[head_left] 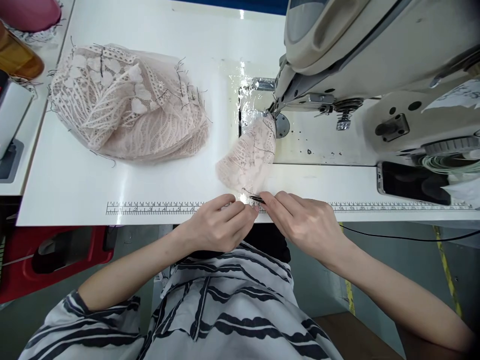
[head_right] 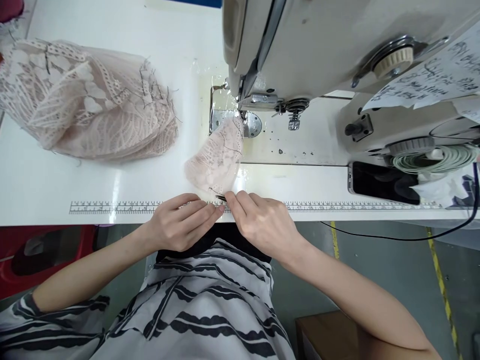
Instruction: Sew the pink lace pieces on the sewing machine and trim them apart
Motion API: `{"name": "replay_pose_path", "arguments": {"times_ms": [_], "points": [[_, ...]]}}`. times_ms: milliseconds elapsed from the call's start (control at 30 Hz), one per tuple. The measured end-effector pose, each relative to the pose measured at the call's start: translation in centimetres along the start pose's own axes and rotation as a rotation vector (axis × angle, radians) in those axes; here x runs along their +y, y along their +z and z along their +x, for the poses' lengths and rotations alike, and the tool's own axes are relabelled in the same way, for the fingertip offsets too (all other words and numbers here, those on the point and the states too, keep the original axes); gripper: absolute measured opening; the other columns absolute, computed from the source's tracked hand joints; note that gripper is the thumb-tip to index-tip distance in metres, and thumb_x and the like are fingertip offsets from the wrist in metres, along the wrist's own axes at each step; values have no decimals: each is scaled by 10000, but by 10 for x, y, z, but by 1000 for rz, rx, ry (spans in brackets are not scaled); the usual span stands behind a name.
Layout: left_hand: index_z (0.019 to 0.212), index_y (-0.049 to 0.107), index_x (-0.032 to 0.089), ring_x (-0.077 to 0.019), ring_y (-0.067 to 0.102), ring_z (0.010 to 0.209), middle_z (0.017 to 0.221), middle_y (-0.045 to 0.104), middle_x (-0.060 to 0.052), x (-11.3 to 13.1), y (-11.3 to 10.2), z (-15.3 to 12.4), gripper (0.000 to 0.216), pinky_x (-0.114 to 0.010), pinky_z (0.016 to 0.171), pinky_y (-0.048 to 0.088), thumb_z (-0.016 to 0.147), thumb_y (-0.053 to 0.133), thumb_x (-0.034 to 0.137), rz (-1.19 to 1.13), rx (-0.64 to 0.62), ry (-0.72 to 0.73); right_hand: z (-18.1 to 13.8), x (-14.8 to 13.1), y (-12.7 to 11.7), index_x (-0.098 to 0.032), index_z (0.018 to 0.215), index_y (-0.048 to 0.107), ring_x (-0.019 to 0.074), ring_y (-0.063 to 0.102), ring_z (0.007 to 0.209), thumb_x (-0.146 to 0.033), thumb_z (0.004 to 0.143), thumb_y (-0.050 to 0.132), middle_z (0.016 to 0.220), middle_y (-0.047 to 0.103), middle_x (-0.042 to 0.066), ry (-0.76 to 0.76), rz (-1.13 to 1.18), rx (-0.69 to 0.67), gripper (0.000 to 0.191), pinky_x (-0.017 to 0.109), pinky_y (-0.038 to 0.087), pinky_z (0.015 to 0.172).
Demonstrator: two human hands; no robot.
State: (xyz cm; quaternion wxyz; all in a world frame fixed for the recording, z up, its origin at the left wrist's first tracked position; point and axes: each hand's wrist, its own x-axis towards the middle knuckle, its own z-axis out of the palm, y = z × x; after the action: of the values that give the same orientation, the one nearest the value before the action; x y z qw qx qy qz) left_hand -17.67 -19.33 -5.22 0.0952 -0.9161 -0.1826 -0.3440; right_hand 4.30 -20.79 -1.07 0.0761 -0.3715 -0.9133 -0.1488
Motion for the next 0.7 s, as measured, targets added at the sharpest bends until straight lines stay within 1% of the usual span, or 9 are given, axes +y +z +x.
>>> {"name": "replay_pose_path", "arguments": {"times_ms": [133,300,467,533,600,700], "points": [[897,682,132,-134,654,744,816,719,-24,-1,0,-1,128,-298,652,553,941,577,74,-13,-5,-1,2,0,-1,-124,997,678,65,354,462,8,899,548,634,528,-45,-9,-13,17,210,254,187,446],[896,684,144,-132,656,738,826,726,-17,0,0,-2,110,-295,654,553,937,599,87,-8,-6,5,3,1,-1,-126,1019,674,62,374,474,-12,910,572,631,522,-51,-31,-30,41,188,248,195,449],[927,702,91,-149,659,746,837,729,-49,0,1,-2,86,-310,664,547,916,622,63,-37,4,-2,2,1,-1,-129,1018,659,62,413,498,7,919,540,623,515,-50,-39,-22,45,206,247,199,462],[944,704,68,-158,661,762,844,725,-65,0,1,-2,87,-319,673,545,913,624,55,-52,7,-3,1,1,-2,-136,1017,664,62,413,494,1,926,535,621,526,-49,-39,-8,43,209,253,203,462],[944,712,67,-150,643,733,829,721,-59,1,-1,-1,83,-314,669,537,915,634,67,-53,5,-10,-2,3,-3,-148,1024,673,61,398,480,-15,936,536,625,550,-47,-28,2,41,210,255,208,457],[866,717,98,-133,602,693,796,713,-40,11,0,3,68,-300,657,517,894,665,65,-60,39,-53,-12,14,-1,-153,1085,689,57,381,457,-105,964,581,653,610,-44,26,-3,38,169,245,213,442]]}}
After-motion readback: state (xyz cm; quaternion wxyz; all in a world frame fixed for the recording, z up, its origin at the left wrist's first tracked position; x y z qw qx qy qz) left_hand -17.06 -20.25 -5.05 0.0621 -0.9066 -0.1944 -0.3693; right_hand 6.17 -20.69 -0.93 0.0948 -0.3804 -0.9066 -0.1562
